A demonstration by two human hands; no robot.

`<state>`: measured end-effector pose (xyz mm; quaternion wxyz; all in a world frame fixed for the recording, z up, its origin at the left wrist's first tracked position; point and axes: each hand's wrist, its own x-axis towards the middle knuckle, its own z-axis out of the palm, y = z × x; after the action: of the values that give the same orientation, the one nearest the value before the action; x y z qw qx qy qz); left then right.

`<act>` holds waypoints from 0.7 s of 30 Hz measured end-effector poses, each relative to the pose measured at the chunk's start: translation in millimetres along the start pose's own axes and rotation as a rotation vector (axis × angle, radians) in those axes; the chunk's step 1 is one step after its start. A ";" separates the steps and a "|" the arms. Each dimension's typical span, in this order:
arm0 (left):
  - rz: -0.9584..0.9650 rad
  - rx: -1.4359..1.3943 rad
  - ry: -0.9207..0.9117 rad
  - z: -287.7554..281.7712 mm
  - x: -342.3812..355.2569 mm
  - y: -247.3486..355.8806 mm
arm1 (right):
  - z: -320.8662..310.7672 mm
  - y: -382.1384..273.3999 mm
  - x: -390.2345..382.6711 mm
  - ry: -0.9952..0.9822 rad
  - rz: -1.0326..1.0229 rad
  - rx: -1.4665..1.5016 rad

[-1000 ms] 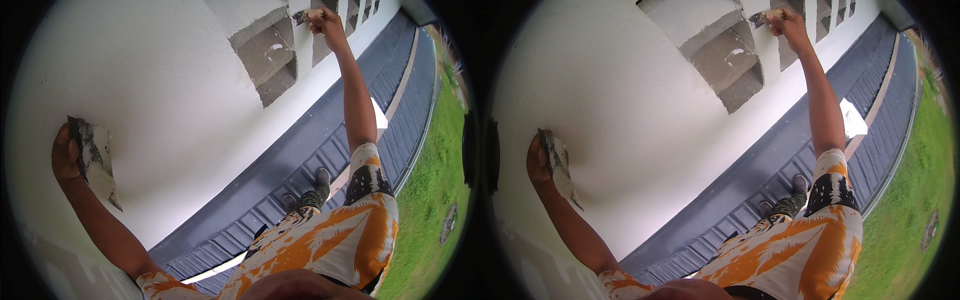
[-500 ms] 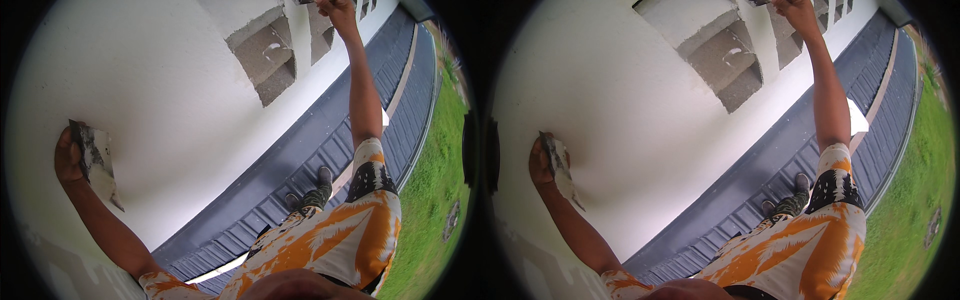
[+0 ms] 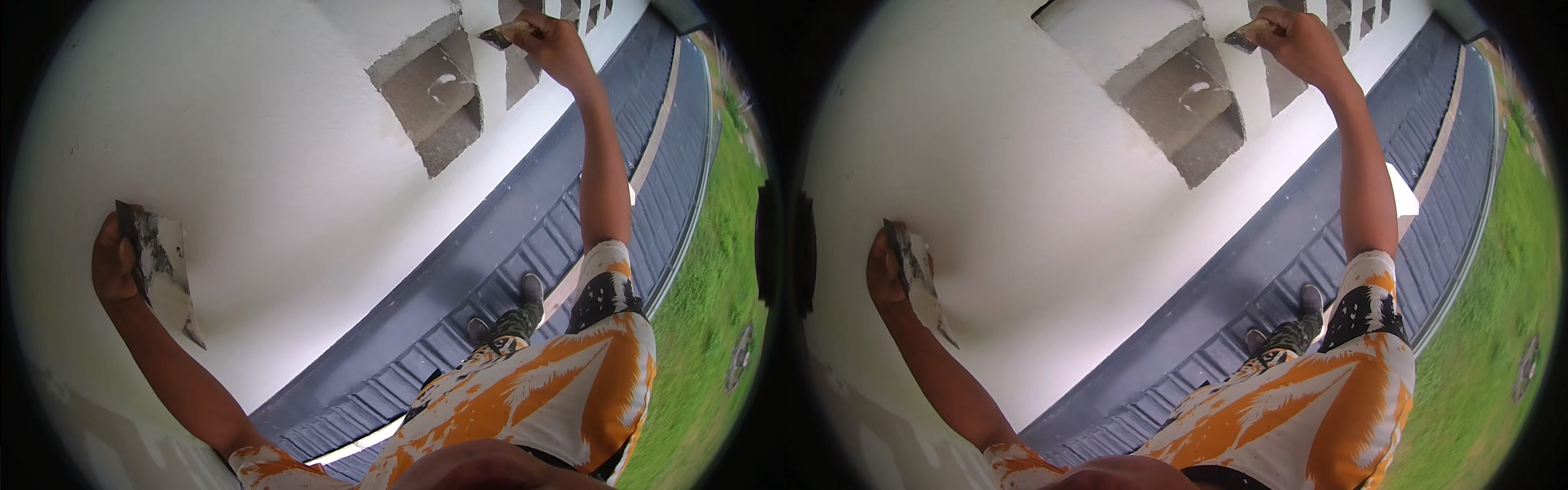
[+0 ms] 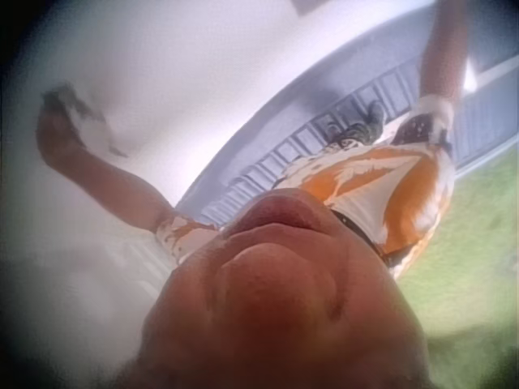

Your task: The person applies white plaster to a ceiling using a trowel and a smaller putty knife. They repeatedly scoop plaster from the trowel and spread it into recessed ceiling sections, smoothing the surface as they work.

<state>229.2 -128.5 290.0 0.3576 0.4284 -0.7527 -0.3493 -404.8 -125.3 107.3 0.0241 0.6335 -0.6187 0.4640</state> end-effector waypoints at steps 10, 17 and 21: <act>0.062 -0.030 0.003 18.3 8.1 2.7 | 35.0 -3.6 -9.2 0.110 -0.322 -0.398; -0.027 -0.176 -0.074 40.2 2.6 23.9 | 12.9 -29.3 -10.1 0.264 -0.193 -0.273; -0.037 -0.144 0.012 44.2 -1.0 27.5 | 9.6 -7.2 -28.2 0.168 0.116 0.299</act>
<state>181.7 -107.2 290.6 0.3853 0.4174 -0.7156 -0.4065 -388.1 -108.0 88.4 -0.0456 0.5523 -0.5742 0.6027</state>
